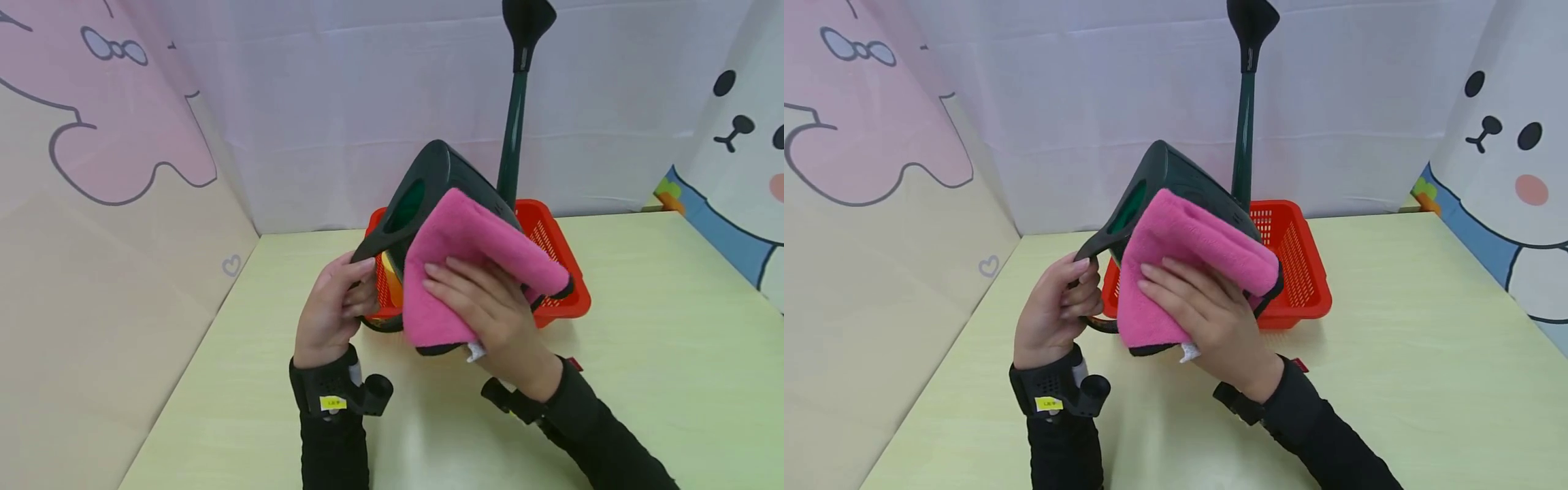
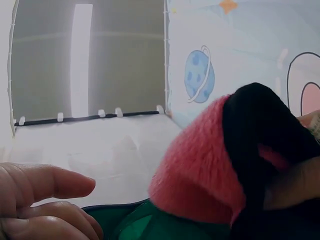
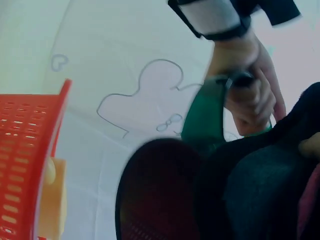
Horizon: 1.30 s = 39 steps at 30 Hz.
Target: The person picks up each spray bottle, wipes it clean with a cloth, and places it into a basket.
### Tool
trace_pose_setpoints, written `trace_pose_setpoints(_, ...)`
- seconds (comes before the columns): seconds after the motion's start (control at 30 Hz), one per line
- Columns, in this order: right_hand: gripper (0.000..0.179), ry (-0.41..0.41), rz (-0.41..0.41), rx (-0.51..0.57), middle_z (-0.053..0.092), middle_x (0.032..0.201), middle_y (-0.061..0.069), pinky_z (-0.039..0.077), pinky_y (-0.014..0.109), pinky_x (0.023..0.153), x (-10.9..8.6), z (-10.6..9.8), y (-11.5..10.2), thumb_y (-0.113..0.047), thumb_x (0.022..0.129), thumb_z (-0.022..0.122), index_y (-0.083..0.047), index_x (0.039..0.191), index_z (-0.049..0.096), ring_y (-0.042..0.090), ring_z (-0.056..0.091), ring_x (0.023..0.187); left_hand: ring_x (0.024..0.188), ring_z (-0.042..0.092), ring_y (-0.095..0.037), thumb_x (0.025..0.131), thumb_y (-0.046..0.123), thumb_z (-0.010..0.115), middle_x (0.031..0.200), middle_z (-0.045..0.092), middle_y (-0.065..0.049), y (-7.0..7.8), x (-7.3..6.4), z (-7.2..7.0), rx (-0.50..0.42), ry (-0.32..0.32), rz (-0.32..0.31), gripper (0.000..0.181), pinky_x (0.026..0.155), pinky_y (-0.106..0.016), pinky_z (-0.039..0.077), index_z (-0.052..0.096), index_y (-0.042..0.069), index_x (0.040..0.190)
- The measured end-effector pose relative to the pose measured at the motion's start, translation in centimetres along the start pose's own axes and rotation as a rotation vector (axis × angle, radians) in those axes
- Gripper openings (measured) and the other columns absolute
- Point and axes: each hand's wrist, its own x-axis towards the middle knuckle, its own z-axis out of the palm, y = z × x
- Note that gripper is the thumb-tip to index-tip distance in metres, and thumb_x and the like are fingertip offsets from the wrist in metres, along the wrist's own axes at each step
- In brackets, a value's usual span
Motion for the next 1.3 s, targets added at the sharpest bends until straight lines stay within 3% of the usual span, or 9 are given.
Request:
trace_pose_setpoints(0.17, 0.041, 0.274, 0.193, 0.234, 0.061, 0.121, 0.005, 0.034, 0.033, 0.107, 0.2, -0.9, 2.2, -0.030, 0.090, 0.056, 0.006, 0.110, 0.057, 0.022, 0.049, 0.122, 0.043, 0.024, -0.012, 0.094, 0.019, 0.047, 0.054, 0.031, 0.003, 0.2, -0.1, 0.0, -0.005, -0.059, 0.004, 0.018, 0.045, -0.024, 0.015, 0.047, 0.015, 0.076)
trace_pose_setpoints(0.27, 0.034, 0.378, 0.365, 0.338, 0.061, 0.119, -0.003, 0.038, 0.029, 0.104, 0.0, -1.8, 3.7, -0.016, 0.090, 0.055, 0.012, 0.110, 0.054, 0.016, 0.054, 0.116, 0.043, 0.024, -0.012, 0.094, 0.019, 0.048, 0.055, 0.030, 0.002, 0.3, -0.4, -0.1, -0.016, -0.111, 0.017, 0.015, 0.044, -0.025, 0.014, 0.048, 0.015, 0.079)
trace_pose_setpoints(0.37, 0.028, 0.403, 0.516, 0.380, 0.061, 0.114, -0.014, 0.040, 0.022, 0.099, -0.5, -2.8, 4.7, -0.003, 0.088, 0.051, 0.014, 0.109, 0.053, 0.006, 0.056, 0.107, 0.043, 0.024, -0.012, 0.093, 0.019, 0.049, 0.055, 0.029, 0.001, 0.4, -0.7, -0.1, -0.031, -0.138, 0.018, 0.013, 0.044, -0.026, 0.013, 0.050, 0.014, 0.081)
trace_pose_setpoints(0.43, 0.028, 0.390, 0.546, 0.390, 0.061, 0.113, -0.015, 0.040, 0.021, 0.097, -0.7, -3.1, 4.9, -0.002, 0.087, 0.051, 0.014, 0.110, 0.052, 0.005, 0.056, 0.105, 0.044, 0.024, -0.012, 0.093, 0.019, 0.050, 0.055, 0.028, 0.001, 0.4, -0.7, -0.1, -0.040, -0.138, 0.016, 0.012, 0.045, -0.026, 0.012, 0.050, 0.014, 0.082)
trace_pose_setpoints(0.73, 0.047, 0.296, 0.344, 0.189, 0.057, 0.124, 0.014, 0.038, 0.029, 0.104, 0.0, -0.8, 2.6, -0.032, 0.089, 0.056, 0.006, 0.115, 0.054, 0.029, 0.048, 0.122, 0.043, 0.022, -0.012, 0.094, 0.021, 0.049, 0.055, 0.025, 0.000, 0.4, -0.3, -0.8, -0.020, -0.082, 0.042, 0.020, 0.046, -0.026, 0.010, 0.051, 0.016, 0.074)
trace_pose_setpoints(0.93, 0.040, 0.166, 0.243, 0.052, 0.057, 0.122, 0.019, 0.034, 0.024, 0.105, -0.3, 0.7, -0.3, -0.029, 0.094, 0.049, 0.004, 0.115, 0.054, 0.037, 0.047, 0.116, 0.043, 0.022, -0.012, 0.095, 0.016, 0.044, 0.053, 0.028, 0.002, 0.3, -0.1, -1.2, -0.026, -0.032, 0.077, 0.026, 0.046, -0.027, 0.010, 0.049, 0.016, 0.069)
trace_pose_setpoints(1.07, 0.038, 0.022, 0.128, -0.033, 0.059, 0.120, 0.015, 0.039, 0.033, 0.102, -1.0, 2.0, -2.2, -0.030, 0.094, 0.047, -0.002, 0.117, 0.056, 0.035, 0.048, 0.114, 0.043, 0.022, -0.011, 0.095, 0.012, 0.040, 0.052, 0.029, 0.003, 0.3, -0.1, -1.2, -0.034, 0.021, 0.091, 0.028, 0.047, -0.027, 0.011, 0.047, 0.014, 0.068)
trace_pose_setpoints(1.2, 0.041, -0.117, 0.028, -0.089, 0.059, 0.124, 0.010, 0.037, 0.043, 0.103, -1.9, 2.8, -3.4, -0.026, 0.086, 0.060, -0.007, 0.122, 0.055, 0.031, 0.048, 0.116, 0.043, 0.024, -0.008, 0.095, 0.011, 0.037, 0.052, 0.030, 0.004, 0.4, -0.1, -1.1, -0.036, 0.035, 0.105, 0.027, 0.048, -0.026, 0.012, 0.047, 0.014, 0.070)
trace_pose_setpoints(1.3, 0.043, -0.142, 0.016, -0.081, 0.058, 0.124, 0.009, 0.030, 0.041, 0.110, -2.0, 2.8, -3.4, -0.028, 0.085, 0.060, -0.008, 0.123, 0.055, 0.030, 0.048, 0.117, 0.042, 0.024, -0.009, 0.095, 0.012, 0.037, 0.052, 0.030, 0.003, 0.5, -0.1, -1.1, -0.035, 0.023, 0.107, 0.028, 0.047, -0.027, 0.012, 0.048, 0.014, 0.070)
